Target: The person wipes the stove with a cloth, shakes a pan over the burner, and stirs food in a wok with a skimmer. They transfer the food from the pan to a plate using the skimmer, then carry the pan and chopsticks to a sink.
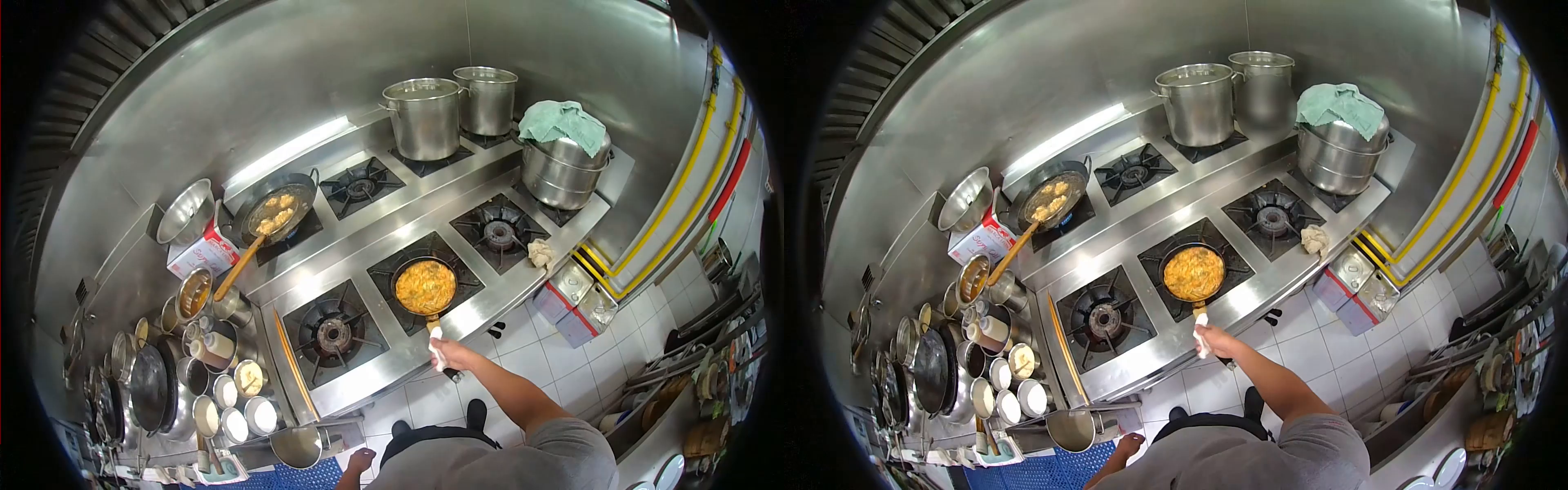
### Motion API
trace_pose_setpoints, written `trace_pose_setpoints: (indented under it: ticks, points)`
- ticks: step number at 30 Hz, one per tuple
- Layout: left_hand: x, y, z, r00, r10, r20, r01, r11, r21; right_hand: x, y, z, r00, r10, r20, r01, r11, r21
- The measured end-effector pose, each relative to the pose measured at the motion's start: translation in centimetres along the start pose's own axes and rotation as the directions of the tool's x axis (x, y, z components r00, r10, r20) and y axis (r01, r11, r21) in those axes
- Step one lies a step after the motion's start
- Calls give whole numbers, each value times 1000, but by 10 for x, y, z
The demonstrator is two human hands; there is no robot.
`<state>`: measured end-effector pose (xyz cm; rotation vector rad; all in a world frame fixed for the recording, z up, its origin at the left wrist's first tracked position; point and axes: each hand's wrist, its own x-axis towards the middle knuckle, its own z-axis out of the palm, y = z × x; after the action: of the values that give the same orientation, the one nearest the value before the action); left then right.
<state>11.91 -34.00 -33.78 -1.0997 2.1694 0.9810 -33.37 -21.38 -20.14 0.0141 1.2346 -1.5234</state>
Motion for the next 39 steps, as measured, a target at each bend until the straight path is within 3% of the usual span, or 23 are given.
trace_pose_setpoints:
  ticks: [3, 4, 5, 6, 7, 8, 10, 12, 13, 17, 18, 19, 21, 24, 25, 28, 30, 31, 33, 34, 37, 38, 39]
  points:
    - [-8, 2, 3, 995, 92, 21, -93, 994, 54, 3, -1, -8, 990, -138, -36, 136, 988, -75]
    - [-11, 7, 3, 999, 32, 29, -34, 997, 65, -4, 14, 3, 999, -31, 15, 31, 999, -31]
    - [16, -30, 26, 969, 247, 20, -245, 945, 217, -13, 16, 30, 995, 51, 87, -52, 999, 13]
    - [11, -20, 18, 986, 167, 26, -169, 978, 119, -14, 22, 32, 979, 80, 189, -97, 992, 85]
    - [8, -12, 15, 995, 92, 40, -92, 996, 13, -8, 23, 29, 991, 40, 126, -47, 997, 54]
    - [10, -8, 13, 976, 219, -16, -218, 975, 52, -2, 20, 26, 998, 0, 61, -1, 1000, 15]
    - [12, -2, 15, 998, 31, -61, -37, 994, -100, 10, 21, 16, 981, -156, -116, 139, 980, -145]
    - [7, -4, 21, 990, -122, -76, 103, 970, -221, 11, 25, 25, 978, -154, -139, 132, 979, -154]
    - [6, -3, 23, 989, -135, -53, 117, 958, -263, 9, 27, 29, 975, -161, -152, 137, 978, -157]
    - [-6, -10, 27, 998, -19, -52, 4, 959, -283, -7, 33, -5, 884, -315, -346, 80, 830, -552]
    - [-1, -18, 34, 992, -112, -66, 88, 951, -298, -22, 24, -8, 887, -300, -352, 71, 840, -537]
    - [5, -34, 47, 973, -35, -226, -25, 966, -256, -56, 9, 1, 890, -281, -359, 61, 854, -517]
    - [0, -43, 54, 961, -189, -202, 92, 906, -413, -56, 2, 2, 857, -348, -380, 79, 818, -569]
    - [-24, -45, 54, 986, -156, -55, 135, 952, -276, -31, -6, 2, 755, -509, -414, 60, 682, -729]
    - [-35, -30, 39, 984, -142, 111, 151, 985, -81, -39, -20, 21, 736, -509, -447, -12, 651, -759]
    - [-45, -24, 26, 982, 70, 177, -85, 993, 80, -42, -9, 10, 756, -531, -384, 21, 605, -796]
    - [-39, -26, 18, 984, 177, 27, -178, 983, 34, -56, -5, -22, 818, -485, -309, 87, 635, -767]
    - [-28, -33, 24, 968, 201, -151, -211, 976, -60, -51, -9, -24, 794, -527, -304, 102, 607, -788]
    - [1, -47, 33, 985, 36, -168, -80, 962, -263, -40, -5, -33, 747, -589, -309, 105, 563, -820]
    - [15, -51, 37, 988, -76, -137, 16, 919, -393, -51, -17, -4, 741, -530, -412, 73, 673, -736]
    - [33, -51, 32, 984, 41, -173, -91, 951, -297, -7, 15, -2, 697, -589, -410, 150, 678, -720]
    - [38, -50, 30, 992, -30, -126, -12, 949, -316, -46, -1, 18, 700, -616, -361, 116, 597, -794]
    - [46, -52, 32, 984, -10, -177, -47, 948, -313, -46, -1, 11, 756, -549, -358, 121, 654, -747]
